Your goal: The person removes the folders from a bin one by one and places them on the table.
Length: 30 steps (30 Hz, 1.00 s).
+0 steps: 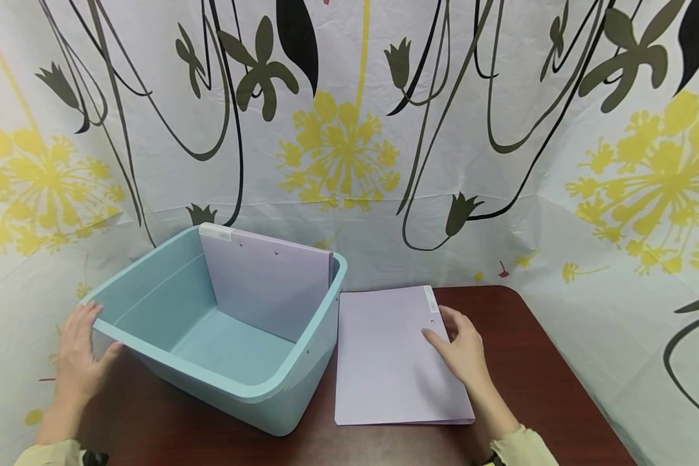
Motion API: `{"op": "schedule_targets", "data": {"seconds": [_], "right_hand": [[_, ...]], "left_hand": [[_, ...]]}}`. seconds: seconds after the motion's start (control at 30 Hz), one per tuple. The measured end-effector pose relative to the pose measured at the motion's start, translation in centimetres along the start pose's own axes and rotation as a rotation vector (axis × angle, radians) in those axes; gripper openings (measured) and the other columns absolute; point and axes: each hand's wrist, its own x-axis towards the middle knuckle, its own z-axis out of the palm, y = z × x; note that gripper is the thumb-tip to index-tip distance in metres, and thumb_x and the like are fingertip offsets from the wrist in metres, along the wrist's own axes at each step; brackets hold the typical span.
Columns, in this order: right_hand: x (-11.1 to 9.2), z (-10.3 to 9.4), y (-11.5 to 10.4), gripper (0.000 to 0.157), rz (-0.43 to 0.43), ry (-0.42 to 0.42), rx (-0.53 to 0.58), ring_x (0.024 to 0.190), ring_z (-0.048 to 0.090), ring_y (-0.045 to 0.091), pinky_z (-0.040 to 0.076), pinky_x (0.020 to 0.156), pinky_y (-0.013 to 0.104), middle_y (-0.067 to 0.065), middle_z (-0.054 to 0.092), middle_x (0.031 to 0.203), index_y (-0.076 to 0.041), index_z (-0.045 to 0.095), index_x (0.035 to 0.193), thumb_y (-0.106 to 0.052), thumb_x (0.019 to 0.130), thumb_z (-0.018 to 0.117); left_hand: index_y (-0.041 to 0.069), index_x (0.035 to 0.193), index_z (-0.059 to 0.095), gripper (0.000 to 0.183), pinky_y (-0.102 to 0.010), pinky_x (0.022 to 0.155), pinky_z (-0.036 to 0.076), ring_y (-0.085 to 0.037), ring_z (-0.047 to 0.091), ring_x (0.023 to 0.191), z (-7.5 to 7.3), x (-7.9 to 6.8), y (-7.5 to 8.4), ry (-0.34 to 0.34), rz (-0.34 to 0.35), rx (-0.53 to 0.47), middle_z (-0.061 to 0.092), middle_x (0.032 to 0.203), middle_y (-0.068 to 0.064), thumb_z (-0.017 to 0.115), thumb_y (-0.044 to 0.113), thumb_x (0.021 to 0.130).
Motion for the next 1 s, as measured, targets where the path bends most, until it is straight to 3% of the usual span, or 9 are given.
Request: {"op": "schedule_targets", "data": {"seconds": [0.23, 0.63, 1.0], "right_hand": [[2.5, 0.0, -2.7, 0.050, -0.022, -0.042, 0.082, 0.104, 0.054, 0.030, 0.044, 0.083, 0.044, 0.018, 0.058, 0.114, -0.002, 0.052, 0.121, -0.025, 0.080, 0.068], [5.1, 1.8, -7.8, 0.055, -0.093, -0.149, 0.202, 0.113, 0.049, 0.030, 0.042, 0.089, 0.046, 0.018, 0.053, 0.123, -0.002, 0.049, 0.126, -0.023, 0.079, 0.070], [7.1, 3.6, -11.6, 0.057, -0.240, -0.173, 0.165, 0.109, 0.051, 0.029, 0.044, 0.087, 0.043, 0.017, 0.054, 0.122, 0.000, 0.050, 0.125, -0.021, 0.076, 0.072]], "left_hand": [[-0.008, 0.128, 0.041, 0.092, -0.045, 0.109, 0.011, -0.039, 0.022, 0.132, 0.0, -0.1, 0.0, -0.016, -0.008, 0.005, 0.037, 0.132, -0.030, 0.049, 0.068, 0.076], [-0.008, 0.129, 0.040, 0.089, -0.044, 0.109, 0.011, -0.038, 0.021, 0.132, -0.1, -0.2, -0.2, -0.017, -0.008, -0.001, 0.036, 0.133, -0.030, 0.053, 0.064, 0.077], [-0.008, 0.128, 0.040, 0.090, -0.045, 0.109, 0.010, -0.039, 0.021, 0.132, 0.0, -0.2, -0.3, -0.017, -0.009, 0.005, 0.036, 0.133, -0.030, 0.052, 0.065, 0.077]]}}
